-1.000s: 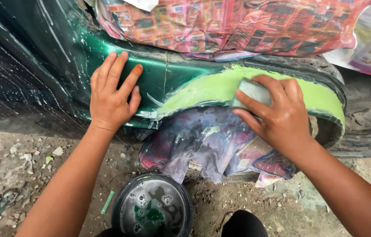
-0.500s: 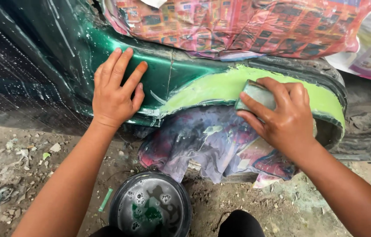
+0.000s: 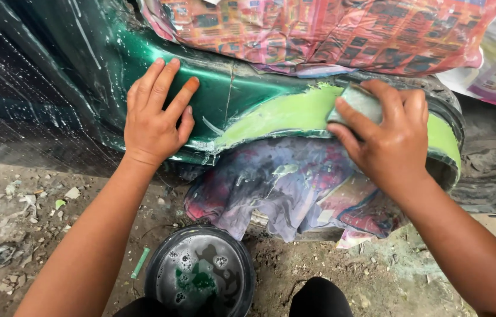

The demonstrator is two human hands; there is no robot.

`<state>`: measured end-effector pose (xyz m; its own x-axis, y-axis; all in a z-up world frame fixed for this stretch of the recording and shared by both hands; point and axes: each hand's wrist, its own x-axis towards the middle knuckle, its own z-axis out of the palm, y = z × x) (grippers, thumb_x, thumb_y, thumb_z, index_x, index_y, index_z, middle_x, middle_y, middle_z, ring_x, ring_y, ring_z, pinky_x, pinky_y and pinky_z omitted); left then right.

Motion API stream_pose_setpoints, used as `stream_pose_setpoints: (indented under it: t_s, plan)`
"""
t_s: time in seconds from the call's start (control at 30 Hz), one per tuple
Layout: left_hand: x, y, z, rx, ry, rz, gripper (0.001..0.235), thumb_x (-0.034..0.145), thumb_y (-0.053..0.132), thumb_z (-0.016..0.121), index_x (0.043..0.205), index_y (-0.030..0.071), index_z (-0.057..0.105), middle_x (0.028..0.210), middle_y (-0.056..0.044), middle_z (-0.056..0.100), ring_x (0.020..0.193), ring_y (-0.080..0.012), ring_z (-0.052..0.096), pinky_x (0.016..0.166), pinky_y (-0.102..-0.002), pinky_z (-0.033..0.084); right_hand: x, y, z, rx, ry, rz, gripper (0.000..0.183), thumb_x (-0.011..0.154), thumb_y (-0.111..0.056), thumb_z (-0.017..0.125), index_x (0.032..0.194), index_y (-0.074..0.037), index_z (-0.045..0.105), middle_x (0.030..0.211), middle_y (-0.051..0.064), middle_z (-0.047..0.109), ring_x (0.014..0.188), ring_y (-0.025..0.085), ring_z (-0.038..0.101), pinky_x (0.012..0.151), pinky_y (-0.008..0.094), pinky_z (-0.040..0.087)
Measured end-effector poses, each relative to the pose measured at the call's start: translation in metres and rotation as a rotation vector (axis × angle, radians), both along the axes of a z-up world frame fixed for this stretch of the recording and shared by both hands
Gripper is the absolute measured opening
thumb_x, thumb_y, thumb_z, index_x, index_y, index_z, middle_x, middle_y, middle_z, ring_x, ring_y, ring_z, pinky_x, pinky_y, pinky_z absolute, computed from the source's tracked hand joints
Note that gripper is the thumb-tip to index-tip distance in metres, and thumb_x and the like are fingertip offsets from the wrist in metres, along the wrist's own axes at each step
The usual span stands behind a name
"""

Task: Wet sanding a green-painted car panel with a sanding block.

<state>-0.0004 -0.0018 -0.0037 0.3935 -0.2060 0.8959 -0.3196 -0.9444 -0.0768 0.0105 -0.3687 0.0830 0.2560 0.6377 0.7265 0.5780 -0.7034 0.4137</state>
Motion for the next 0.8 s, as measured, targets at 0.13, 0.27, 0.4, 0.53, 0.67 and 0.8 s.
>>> stream_pose_setpoints:
  t_s: [0.13, 0.27, 0.4, 0.53, 0.67, 0.8]
  plan:
    - [0.001, 0.001, 0.004, -0.003, 0.003, -0.005, 0.045, 0.092, 0.01, 0.074, 0.137, 0.007, 0.071, 0.155, -0.017, 0.048, 0.145, -0.0351, 0.045, 0.114, -0.049, 0.041, -0.004, 0.004, -0.002, -0.034, 0.033, 0.055, 0.035, 0.088, -0.029, 0.092, 0.12, -0.018, 0.081, 0.134, 0.013, 0.063, 0.099, 0.029, 0.052, 0.089, 0.042, 0.047]
    - [0.001, 0.002, 0.003, 0.001, 0.003, 0.0, 0.045, 0.092, 0.009, 0.074, 0.138, 0.008, 0.071, 0.155, -0.017, 0.048, 0.145, -0.0349, 0.045, 0.114, -0.049, 0.041, -0.008, 0.006, -0.005, -0.033, 0.025, 0.066, 0.036, 0.088, -0.029, 0.093, 0.12, -0.016, 0.08, 0.134, 0.014, 0.063, 0.101, 0.032, 0.053, 0.092, 0.045, 0.046]
    - [0.0, 0.0, 0.002, 0.003, -0.002, -0.002, 0.045, 0.092, 0.01, 0.074, 0.137, 0.007, 0.072, 0.155, -0.017, 0.049, 0.144, -0.0355, 0.046, 0.114, -0.049, 0.041, -0.005, 0.005, -0.001, 0.005, 0.029, 0.025, 0.035, 0.089, -0.023, 0.094, 0.121, -0.015, 0.082, 0.135, 0.014, 0.062, 0.101, 0.033, 0.05, 0.092, 0.043, 0.048]
    - [0.002, 0.001, 0.004, -0.005, 0.0, -0.006, 0.044, 0.093, 0.009, 0.073, 0.137, 0.008, 0.071, 0.155, -0.017, 0.048, 0.145, -0.035, 0.045, 0.114, -0.049, 0.041, 0.007, -0.002, -0.001, -0.037, 0.001, 0.05, 0.036, 0.089, -0.031, 0.092, 0.12, -0.017, 0.081, 0.133, 0.013, 0.064, 0.1, 0.029, 0.054, 0.089, 0.041, 0.047]
    - [0.001, 0.002, 0.003, -0.009, 0.004, -0.011, 0.045, 0.092, 0.009, 0.074, 0.137, 0.008, 0.071, 0.155, -0.017, 0.048, 0.145, -0.035, 0.045, 0.114, -0.049, 0.041, 0.014, -0.006, 0.004, 0.018, 0.077, 0.056, 0.031, 0.089, -0.024, 0.092, 0.117, -0.012, 0.085, 0.134, 0.015, 0.066, 0.101, 0.031, 0.052, 0.086, 0.039, 0.051]
    - [0.001, 0.0, 0.003, -0.008, 0.003, -0.008, 0.044, 0.093, 0.009, 0.074, 0.136, 0.007, 0.072, 0.154, -0.017, 0.049, 0.144, -0.0352, 0.047, 0.114, -0.049, 0.042, 0.013, 0.024, 0.0, -0.077, 0.135, 0.169, 0.033, 0.088, -0.035, 0.088, 0.116, -0.02, 0.082, 0.132, 0.013, 0.066, 0.097, 0.026, 0.053, 0.082, 0.038, 0.05]
